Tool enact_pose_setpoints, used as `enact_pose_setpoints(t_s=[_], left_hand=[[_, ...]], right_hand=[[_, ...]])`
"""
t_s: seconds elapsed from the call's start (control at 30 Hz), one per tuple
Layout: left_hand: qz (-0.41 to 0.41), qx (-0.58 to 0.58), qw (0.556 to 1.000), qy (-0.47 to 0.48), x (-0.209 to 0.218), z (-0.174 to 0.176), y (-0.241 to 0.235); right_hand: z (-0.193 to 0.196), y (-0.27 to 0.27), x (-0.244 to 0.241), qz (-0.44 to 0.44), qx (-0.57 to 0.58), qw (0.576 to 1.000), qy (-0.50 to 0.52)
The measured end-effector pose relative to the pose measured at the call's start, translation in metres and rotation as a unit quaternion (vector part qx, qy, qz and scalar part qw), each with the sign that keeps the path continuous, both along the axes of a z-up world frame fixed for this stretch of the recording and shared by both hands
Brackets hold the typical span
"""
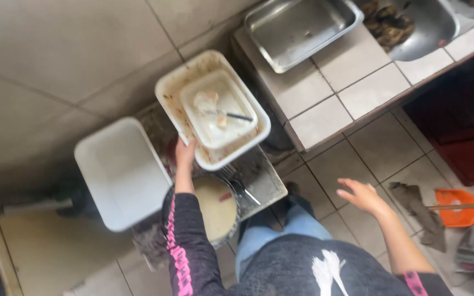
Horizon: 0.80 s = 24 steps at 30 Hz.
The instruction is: Wiping down food containers, stirring a pot on the stove, and organizing kitchen bins.
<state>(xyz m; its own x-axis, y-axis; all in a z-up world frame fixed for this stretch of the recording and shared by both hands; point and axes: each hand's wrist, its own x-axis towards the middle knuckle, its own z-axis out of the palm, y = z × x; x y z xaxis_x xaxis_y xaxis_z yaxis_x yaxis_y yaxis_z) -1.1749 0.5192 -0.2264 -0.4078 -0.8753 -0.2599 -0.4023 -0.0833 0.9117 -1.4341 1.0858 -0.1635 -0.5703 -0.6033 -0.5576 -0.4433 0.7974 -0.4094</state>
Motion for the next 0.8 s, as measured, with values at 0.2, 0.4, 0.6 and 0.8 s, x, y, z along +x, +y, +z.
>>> enact_pose_setpoints(t_s=[0.2,0.4,0.6,0.8], left_hand=[[0.123,0.046,0.989,0.068,-0.002,0.041,0.031],[0.225,0.087,0.961,0.138,0.046,0.081,0.078],[0.281,0.053,0.951,0.115,0.114,0.159,0.110],[0.316,0.004,0.942,0.114,0.156,0.202,0.124]], right_hand=[[0.018,-0.053,-0.099,0.113,0.009,0.993,0.009],[0.054,-0.098,-0.140,0.116,-0.092,0.978,-0.146],[0.062,-0.121,-0.132,0.116,-0.101,0.961,-0.229],[0.067,-0.155,-0.119,0.197,-0.064,0.947,-0.247]])
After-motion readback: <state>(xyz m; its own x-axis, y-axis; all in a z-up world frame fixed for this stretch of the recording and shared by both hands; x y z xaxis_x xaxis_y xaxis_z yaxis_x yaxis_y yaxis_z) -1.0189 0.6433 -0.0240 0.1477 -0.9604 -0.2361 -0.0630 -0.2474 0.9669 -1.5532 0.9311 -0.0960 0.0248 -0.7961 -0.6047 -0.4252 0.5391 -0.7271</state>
